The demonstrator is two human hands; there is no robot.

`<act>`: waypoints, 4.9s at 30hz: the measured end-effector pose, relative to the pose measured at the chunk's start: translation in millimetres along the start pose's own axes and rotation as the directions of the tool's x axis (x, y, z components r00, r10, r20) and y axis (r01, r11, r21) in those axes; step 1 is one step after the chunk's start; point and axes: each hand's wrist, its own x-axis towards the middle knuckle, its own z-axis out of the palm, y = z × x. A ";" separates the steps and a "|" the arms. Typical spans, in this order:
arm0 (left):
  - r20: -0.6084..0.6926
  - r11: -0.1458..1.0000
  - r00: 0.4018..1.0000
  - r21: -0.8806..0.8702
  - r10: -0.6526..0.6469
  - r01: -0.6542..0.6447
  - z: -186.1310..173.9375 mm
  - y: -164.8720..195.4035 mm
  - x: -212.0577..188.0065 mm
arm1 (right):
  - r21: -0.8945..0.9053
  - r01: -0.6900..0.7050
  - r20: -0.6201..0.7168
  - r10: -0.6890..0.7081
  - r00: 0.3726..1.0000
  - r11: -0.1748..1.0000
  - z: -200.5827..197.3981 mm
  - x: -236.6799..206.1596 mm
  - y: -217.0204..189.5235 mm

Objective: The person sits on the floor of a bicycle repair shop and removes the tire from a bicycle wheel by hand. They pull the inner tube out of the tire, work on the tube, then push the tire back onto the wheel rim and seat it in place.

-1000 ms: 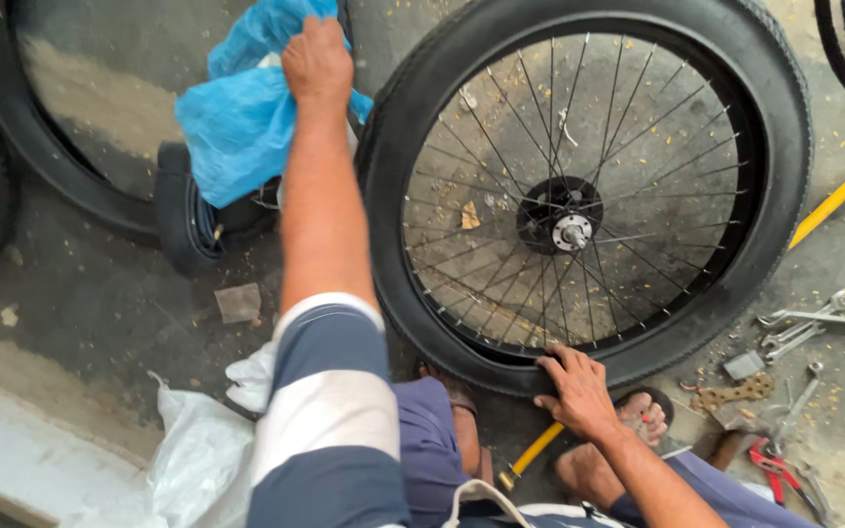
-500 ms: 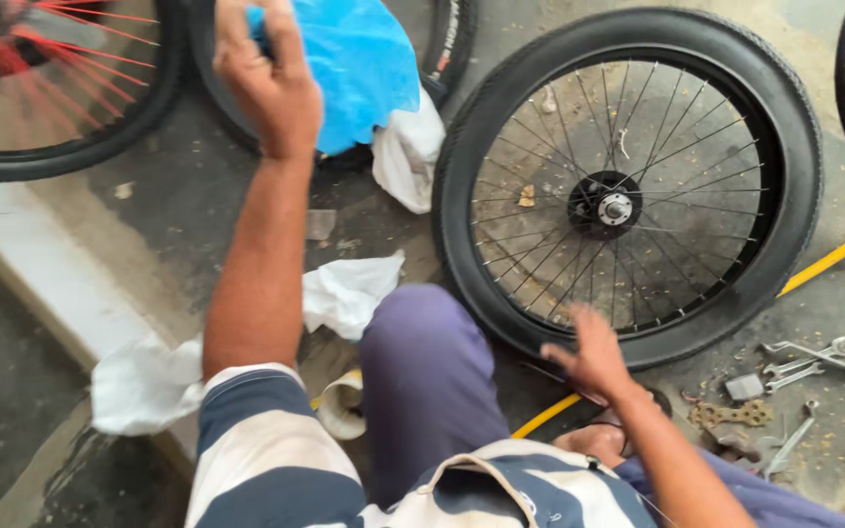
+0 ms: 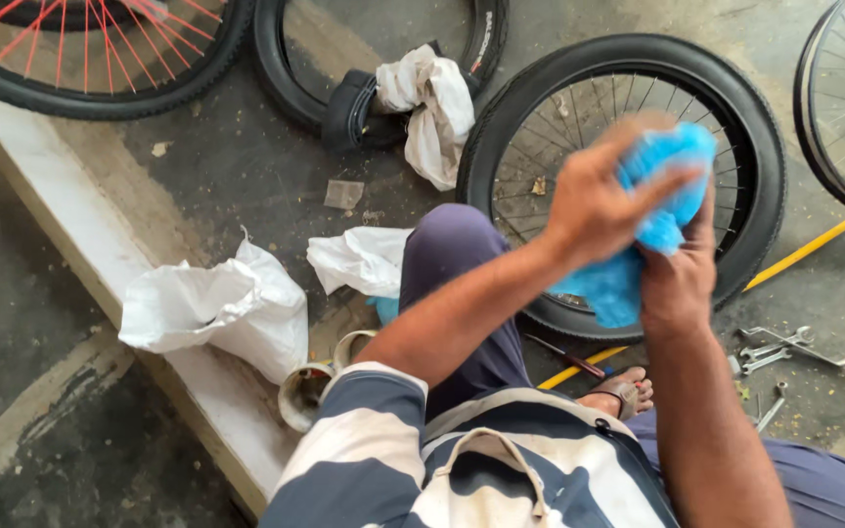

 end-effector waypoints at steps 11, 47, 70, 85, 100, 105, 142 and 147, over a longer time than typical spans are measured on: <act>-0.166 0.987 0.983 -0.151 -0.078 0.052 -5.9 -27.3 -32.7 | -0.111 -0.209 0.189 0.227 0.955 0.972 4.5 -46.3 -25.5; 0.365 0.098 0.772 0.924 -0.520 -0.371 -195.0 -186.4 -323.0 | -0.744 0.084 0.269 0.182 0.946 0.663 9.9 -75.8 18.3; -0.175 0.794 0.955 0.532 -0.238 0.295 -287.8 -20.6 -129.6 | -0.599 0.342 0.582 0.100 0.807 0.724 141.0 -34.1 -8.6; -0.264 0.851 0.812 -0.073 -0.520 0.521 -286.5 12.1 -131.7 | -0.633 0.359 0.635 0.194 0.748 0.685 154.7 -21.8 46.7; 0.227 0.672 0.917 0.738 -0.329 0.059 -219.4 6.8 -126.3 | -0.578 0.252 0.503 0.096 0.859 0.776 153.9 -24.8 36.2; 0.018 0.457 0.990 0.888 -0.141 0.049 -210.9 -6.4 -118.5 | -0.513 0.179 0.590 0.193 0.784 0.839 146.5 -28.8 41.5; 0.373 0.727 0.737 0.648 -0.564 0.228 -247.0 -291.1 -37.0 | -0.768 0.053 0.243 0.214 0.946 0.638 37.8 8.6 47.0; -0.816 0.163 0.530 0.504 -0.233 0.848 -316.4 -355.0 64.7 | -0.889 -0.292 -0.169 0.342 0.925 0.353 -50.9 -38.7 88.3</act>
